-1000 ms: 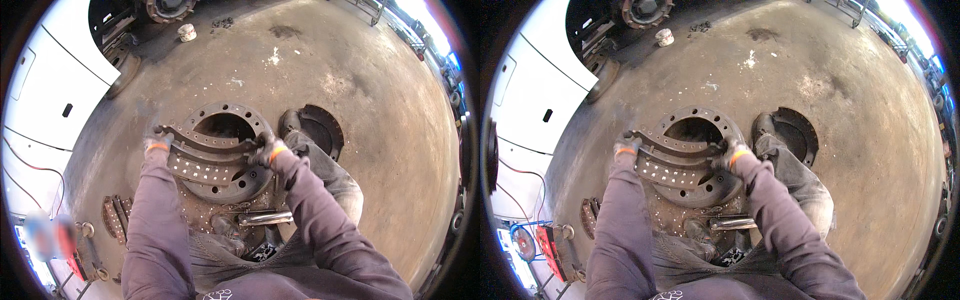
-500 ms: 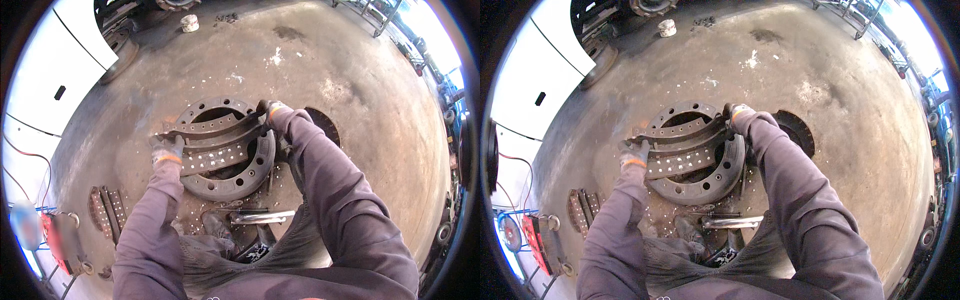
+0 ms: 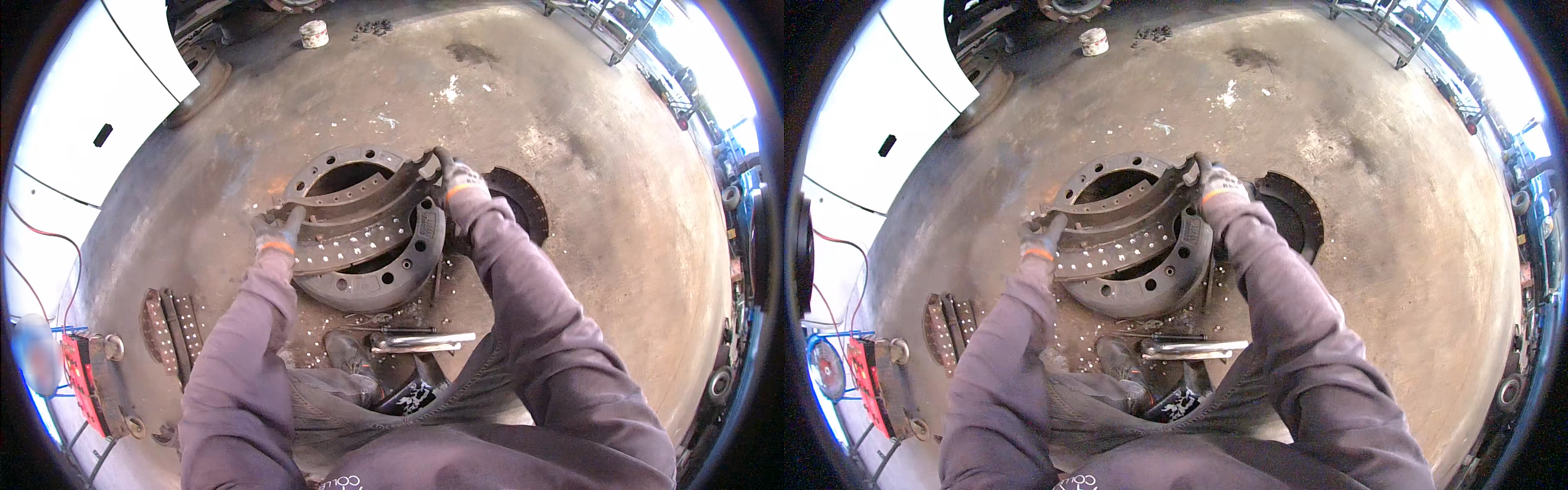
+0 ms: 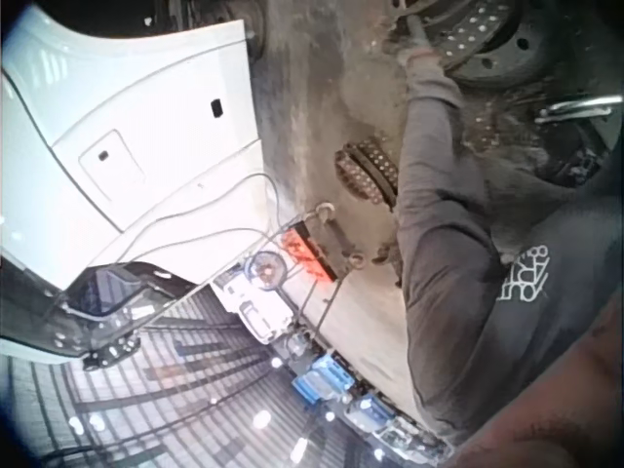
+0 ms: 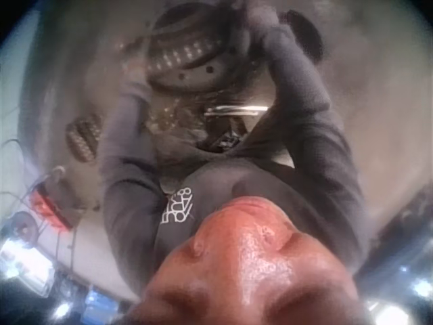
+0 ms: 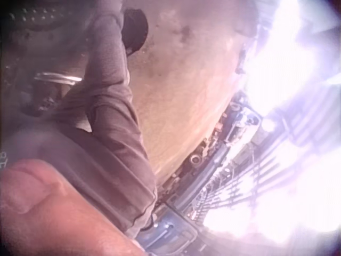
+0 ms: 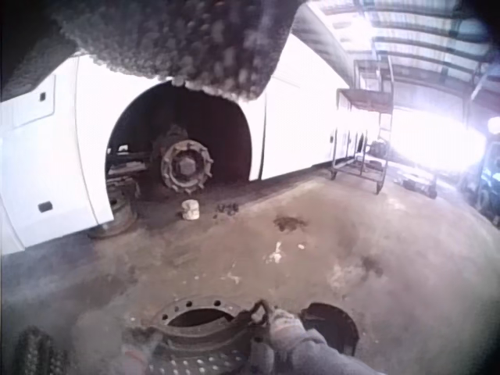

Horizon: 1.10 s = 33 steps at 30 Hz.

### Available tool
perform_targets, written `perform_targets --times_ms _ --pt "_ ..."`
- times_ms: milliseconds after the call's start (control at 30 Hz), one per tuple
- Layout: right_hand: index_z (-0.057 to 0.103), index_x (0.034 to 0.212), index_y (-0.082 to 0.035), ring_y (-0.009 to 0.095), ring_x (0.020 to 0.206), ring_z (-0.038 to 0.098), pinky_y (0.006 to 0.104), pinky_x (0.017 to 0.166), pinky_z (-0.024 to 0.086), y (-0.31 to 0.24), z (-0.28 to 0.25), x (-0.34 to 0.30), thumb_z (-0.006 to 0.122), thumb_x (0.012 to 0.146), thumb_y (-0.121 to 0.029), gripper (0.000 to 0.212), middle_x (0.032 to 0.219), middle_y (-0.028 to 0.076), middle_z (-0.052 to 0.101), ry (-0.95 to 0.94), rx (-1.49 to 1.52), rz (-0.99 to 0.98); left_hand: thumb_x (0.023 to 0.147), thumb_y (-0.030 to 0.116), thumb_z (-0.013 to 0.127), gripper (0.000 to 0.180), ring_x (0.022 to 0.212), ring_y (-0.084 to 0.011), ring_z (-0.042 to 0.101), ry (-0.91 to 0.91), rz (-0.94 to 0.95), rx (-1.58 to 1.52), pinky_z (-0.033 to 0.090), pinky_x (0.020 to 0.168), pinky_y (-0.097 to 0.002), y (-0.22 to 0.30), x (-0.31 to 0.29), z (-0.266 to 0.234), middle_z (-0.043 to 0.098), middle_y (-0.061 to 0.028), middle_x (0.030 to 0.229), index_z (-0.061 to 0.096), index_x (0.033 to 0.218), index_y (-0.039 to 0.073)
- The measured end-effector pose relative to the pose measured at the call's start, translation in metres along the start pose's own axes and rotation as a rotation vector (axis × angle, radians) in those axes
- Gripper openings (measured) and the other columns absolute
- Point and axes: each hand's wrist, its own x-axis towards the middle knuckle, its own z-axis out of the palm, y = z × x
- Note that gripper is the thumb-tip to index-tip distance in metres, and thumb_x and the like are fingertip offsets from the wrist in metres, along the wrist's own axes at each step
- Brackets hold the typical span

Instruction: The person uses a hammer and a metal tool to repeatedly strike and adjust a brake shoe assembly placed on a brake drum. The person adjusts the position of the brake shoe and continues hammering throughout the clip.

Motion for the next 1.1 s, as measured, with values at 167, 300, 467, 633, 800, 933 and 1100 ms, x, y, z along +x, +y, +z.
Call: perform_targets --times_ms 167,300,467,633,800,933,1100 --pt "0.048 0.144 -0.003 0.040 0.132 0.051 0.0419 0.113 0.039 0.081 0.085 -0.047 0.071 0.086 -0.050 0.078 0.137 0.025 0.058 0.209 0.461 0.161 0.071 0.048 0.084 0.080 0.095 -0.0296 0.067 -0.253 -0.211 -0.269 0.053 0.083 -0.0415 -0.043 0.080 0.031 0.067 -0.0199 0.114 0.056 0.124 -0.004" --pt "0.049 0.143 0.000 0.040 0.131 0.053 0.0427 0.110 0.041 0.054 0.113 -0.023 0.062 0.085 -0.066 0.089 0.135 0.027 0.058 0.162 0.722 0.212 0.070 0.046 0.082 0.064 0.086 -0.0264 0.069 -0.290 -0.185 -0.370 0.055 0.079 -0.0395 -0.068 0.106 0.019 0.072 -0.0152 0.104 0.069 0.111 -0.002" --pt "0.050 0.138 -0.003 0.029 0.112 0.064 0.0403 0.096 0.049 0.020 0.069 0.055 0.068 0.087 -0.060 0.078 0.122 0.023 0.066 0.102 1.187 0.331 0.070 0.026 0.086 0.042 0.075 -0.0207 0.067 0.069 -0.151 -0.548 0.056 0.066 -0.0369 0.032 -0.003 0.024 0.072 -0.0116 0.090 0.069 0.097 -0.002" --pt "0.058 0.128 -0.004 0.024 0.097 0.068 0.0376 0.088 0.052 0.018 0.112 0.138 0.072 0.091 -0.036 0.051 0.106 0.017 0.072 0.334 1.048 0.051 0.072 0.019 0.086 0.035 0.071 -0.0185 0.066 0.327 -0.181 -0.471 0.055 0.061 -0.0344 0.037 -0.031 0.030 0.069 -0.0116 0.083 0.068 0.094 -0.002" --pt "0.067 0.116 -0.005 0.027 0.097 0.070 0.0388 0.087 0.053 0.007 0.123 0.126 0.070 0.089 -0.028 0.035 0.103 0.014 0.074 0.335 1.017 0.055 0.072 0.022 0.086 0.035 0.072 -0.0187 0.066 0.363 -0.099 -0.358 0.054 0.062 -0.0349 0.017 -0.025 0.020 0.069 -0.0117 0.084 0.067 0.094 0.000" --pt "0.067 0.115 -0.007 0.035 0.100 0.070 0.0432 0.087 0.054 0.013 0.120 0.082 0.065 0.090 -0.027 0.032 0.104 0.019 0.073 0.412 0.760 0.135 0.072 0.023 0.086 0.036 0.074 -0.0197 0.065 0.240 -0.076 -0.410 0.054 0.065 -0.0367 0.018 -0.008 0.013 0.069 -0.0122 0.087 0.067 0.094 0.001" --pt "0.066 0.119 -0.008 0.036 0.101 0.070 0.0424 0.089 0.054 0.033 0.111 0.055 0.063 0.092 -0.029 0.034 0.105 0.021 0.073 0.507 0.741 0.143 0.073 0.028 0.085 0.039 0.078 -0.0192 0.065 0.109 -0.091 -0.314 0.053 0.071 -0.0350 0.032 0.006 0.018 0.070 -0.0105 0.089 0.068 0.095 0.001"
